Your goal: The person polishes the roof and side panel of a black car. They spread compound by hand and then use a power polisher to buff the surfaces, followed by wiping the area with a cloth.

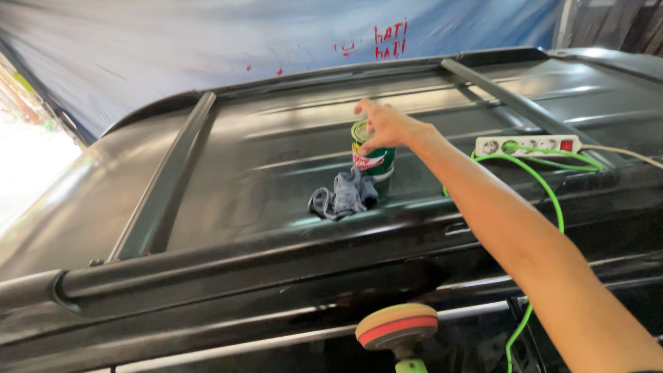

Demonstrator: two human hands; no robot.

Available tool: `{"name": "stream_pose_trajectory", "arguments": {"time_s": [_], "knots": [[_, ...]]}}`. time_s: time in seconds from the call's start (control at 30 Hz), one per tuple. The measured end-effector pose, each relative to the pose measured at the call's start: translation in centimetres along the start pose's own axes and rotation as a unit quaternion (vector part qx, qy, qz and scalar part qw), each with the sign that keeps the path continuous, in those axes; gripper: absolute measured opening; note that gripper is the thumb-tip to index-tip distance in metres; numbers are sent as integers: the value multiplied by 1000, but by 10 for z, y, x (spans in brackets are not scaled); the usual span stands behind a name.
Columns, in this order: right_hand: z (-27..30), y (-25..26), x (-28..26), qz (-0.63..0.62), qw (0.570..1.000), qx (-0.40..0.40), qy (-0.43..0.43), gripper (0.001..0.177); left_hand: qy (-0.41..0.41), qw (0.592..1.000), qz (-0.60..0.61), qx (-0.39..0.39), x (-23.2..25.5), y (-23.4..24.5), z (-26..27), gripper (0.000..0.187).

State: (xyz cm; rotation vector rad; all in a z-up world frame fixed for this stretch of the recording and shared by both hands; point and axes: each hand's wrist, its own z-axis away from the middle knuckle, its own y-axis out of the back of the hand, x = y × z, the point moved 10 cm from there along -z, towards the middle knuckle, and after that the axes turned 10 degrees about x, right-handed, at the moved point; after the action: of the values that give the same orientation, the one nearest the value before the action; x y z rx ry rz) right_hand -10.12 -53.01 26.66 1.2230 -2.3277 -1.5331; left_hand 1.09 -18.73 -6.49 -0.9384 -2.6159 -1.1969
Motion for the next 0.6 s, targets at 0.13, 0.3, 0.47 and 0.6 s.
{"name": "stream_pose_trajectory", "arguments": {"time_s": [0.13,0.3,0.47,0.6], "knots": [[73,27,-80,-149,983,85,72,67,-27,999,18,40,31,37,39,27],[224,13,-165,-137,969,168,120,54,113,993,14,38,67,128,34,20],[308,-50,-211,-111,959,220,141,58,152,987,34,43,77,187,43,25],[318,-114,-235,-5,975,170,144,71,215,975,47,27,69,201,72,23]]}}
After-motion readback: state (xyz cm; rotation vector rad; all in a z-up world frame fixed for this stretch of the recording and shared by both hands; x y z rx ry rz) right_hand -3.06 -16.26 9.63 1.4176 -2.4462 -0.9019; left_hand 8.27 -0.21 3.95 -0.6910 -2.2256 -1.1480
